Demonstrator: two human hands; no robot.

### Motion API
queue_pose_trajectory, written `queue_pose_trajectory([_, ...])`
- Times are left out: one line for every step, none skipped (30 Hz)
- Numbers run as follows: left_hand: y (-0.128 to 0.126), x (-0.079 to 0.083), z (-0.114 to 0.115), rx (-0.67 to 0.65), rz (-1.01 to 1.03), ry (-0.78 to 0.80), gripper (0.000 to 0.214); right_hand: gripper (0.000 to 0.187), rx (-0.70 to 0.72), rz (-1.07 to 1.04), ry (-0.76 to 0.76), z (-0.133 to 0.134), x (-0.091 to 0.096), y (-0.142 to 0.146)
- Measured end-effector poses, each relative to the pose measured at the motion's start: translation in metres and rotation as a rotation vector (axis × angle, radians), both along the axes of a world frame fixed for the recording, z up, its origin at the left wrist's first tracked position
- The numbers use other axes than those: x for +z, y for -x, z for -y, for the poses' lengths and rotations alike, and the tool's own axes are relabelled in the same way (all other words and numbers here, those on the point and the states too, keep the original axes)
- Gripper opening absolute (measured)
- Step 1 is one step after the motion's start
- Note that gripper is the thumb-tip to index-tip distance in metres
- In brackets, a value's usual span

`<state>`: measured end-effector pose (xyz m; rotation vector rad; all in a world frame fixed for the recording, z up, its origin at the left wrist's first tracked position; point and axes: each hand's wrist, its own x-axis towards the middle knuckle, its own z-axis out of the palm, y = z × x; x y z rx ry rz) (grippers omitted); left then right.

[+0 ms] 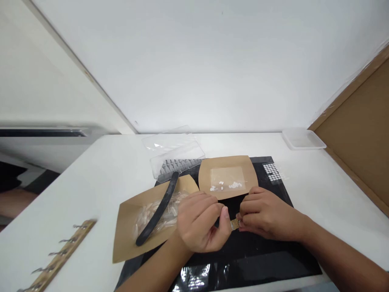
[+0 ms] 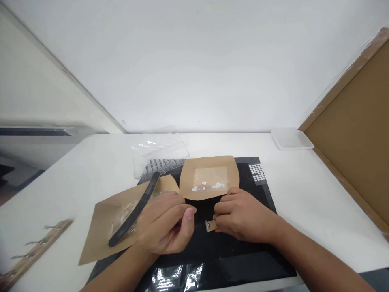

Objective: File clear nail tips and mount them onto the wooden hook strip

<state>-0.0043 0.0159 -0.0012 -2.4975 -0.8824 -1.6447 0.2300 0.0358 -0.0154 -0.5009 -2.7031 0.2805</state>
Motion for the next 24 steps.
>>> queue_pose_trajectory([-0.0002, 0.0001, 0.0000, -0.001, 0.000, -0.001, 0.022, 0.029, -0.008, 0.012, -0.016, 0.0008, 0.0002, 0.0009])
queue_pose_trajectory([-0.0004, 0.0003, 0.0002, -0.003, 0.001, -0.003, 0.022, 0.029, -0.014, 0.022, -0.027, 0.0017, 0.0005, 0.0018])
queue_pose_trajectory([-0.0006, 0.0004, 0.0003, -0.005, -0.002, -0.003, 0.022, 0.029, -0.019, 0.030, -0.035, 0.0026, 0.0009, 0.0026])
queue_pose_trajectory([-0.0009, 0.0004, 0.0005, -0.007, -0.002, -0.004, 0.022, 0.029, -0.023, 0.039, -0.038, 0.0035, 0.0015, 0.0033])
queue_pose_trajectory([-0.0012, 0.0004, 0.0006, -0.006, -0.003, -0.007, 0.022, 0.028, -0.029, 0.048, -0.038, 0.0045, 0.0023, 0.0038])
queue_pose_trajectory([-0.0015, 0.0003, 0.0006, -0.003, -0.004, -0.010, 0.023, 0.027, -0.032, 0.055, -0.035, 0.0054, 0.0031, 0.0043])
queue_pose_trajectory([-0.0018, 0.0001, 0.0005, -0.001, -0.005, -0.011, 0.023, 0.027, -0.035, 0.061, -0.032, 0.0062, 0.0039, 0.0046])
queue_pose_trajectory([-0.0021, -0.0002, 0.0001, -0.002, -0.005, -0.012, 0.023, 0.027, -0.036, 0.063, -0.031, 0.0070, 0.0046, 0.0048])
queue_pose_trajectory([-0.0025, -0.0007, -0.0004, -0.006, -0.004, -0.013, 0.024, 0.027, -0.038, 0.063, -0.031, 0.0075, 0.0051, 0.0050])
queue_pose_trajectory([-0.0028, -0.0012, -0.0010, -0.013, 0.000, -0.014, 0.024, 0.027, -0.039, 0.062, -0.031, 0.0079, 0.0054, 0.0052])
queue_pose_trajectory([-0.0030, -0.0018, -0.0017, -0.022, 0.001, -0.015, 0.024, 0.028, -0.040, 0.060, -0.032, 0.0081, 0.0055, 0.0054])
queue_pose_trajectory([-0.0031, -0.0024, -0.0023, -0.027, 0.003, -0.017, 0.025, 0.028, -0.040, 0.060, -0.034, 0.0081, 0.0053, 0.0056])
queue_pose_trajectory([-0.0031, -0.0029, -0.0029, -0.028, 0.005, -0.018, 0.025, 0.028, -0.042, 0.061, -0.034, 0.0080, 0.0051, 0.0057])
queue_pose_trajectory([-0.0030, -0.0034, -0.0034, -0.023, 0.005, -0.017, 0.025, 0.028, -0.042, 0.063, -0.033, 0.0078, 0.0048, 0.0059])
queue_pose_trajectory([-0.0028, -0.0037, -0.0036, -0.018, 0.005, -0.015, 0.026, 0.028, -0.043, 0.064, -0.034, 0.0075, 0.0045, 0.0059])
queue_pose_trajectory([-0.0026, -0.0038, -0.0037, -0.015, 0.006, -0.014, 0.026, 0.028, -0.044, 0.065, -0.035, 0.0071, 0.0043, 0.0058])
queue_pose_trajectory([-0.0024, -0.0039, -0.0037, -0.013, 0.007, -0.013, 0.026, 0.028, -0.045, 0.066, -0.037, 0.0067, 0.0041, 0.0056])
queue_pose_trajectory([-0.0022, -0.0038, -0.0036, -0.015, 0.005, -0.014, 0.026, 0.028, -0.045, 0.066, -0.036, 0.0064, 0.0041, 0.0054])
queue_pose_trajectory([-0.0022, -0.0036, -0.0035, -0.021, -0.002, -0.015, 0.026, 0.027, -0.042, 0.067, -0.036, 0.0062, 0.0040, 0.0051])
queue_pose_trajectory([-0.0023, -0.0033, -0.0033, -0.026, -0.010, -0.019, 0.026, 0.026, -0.039, 0.068, -0.038, 0.0061, 0.0040, 0.0047])
queue_pose_trajectory([-0.0026, -0.0029, -0.0031, -0.031, -0.017, -0.024, 0.026, 0.026, -0.038, 0.069, -0.039, 0.0062, 0.0041, 0.0043])
queue_pose_trajectory([-0.0028, -0.0026, -0.0028, -0.034, -0.020, -0.028, 0.026, 0.026, -0.039, 0.071, -0.041, 0.0065, 0.0042, 0.0038])
queue_pose_trajectory([-0.0031, -0.0021, -0.0025, -0.033, -0.020, -0.032, 0.025, 0.027, -0.042, 0.072, -0.045, 0.0069, 0.0043, 0.0034])
queue_pose_trajectory([-0.0034, -0.0017, -0.0022, -0.032, -0.023, -0.034, 0.025, 0.027, -0.048, 0.072, -0.050, 0.0074, 0.0045, 0.0030])
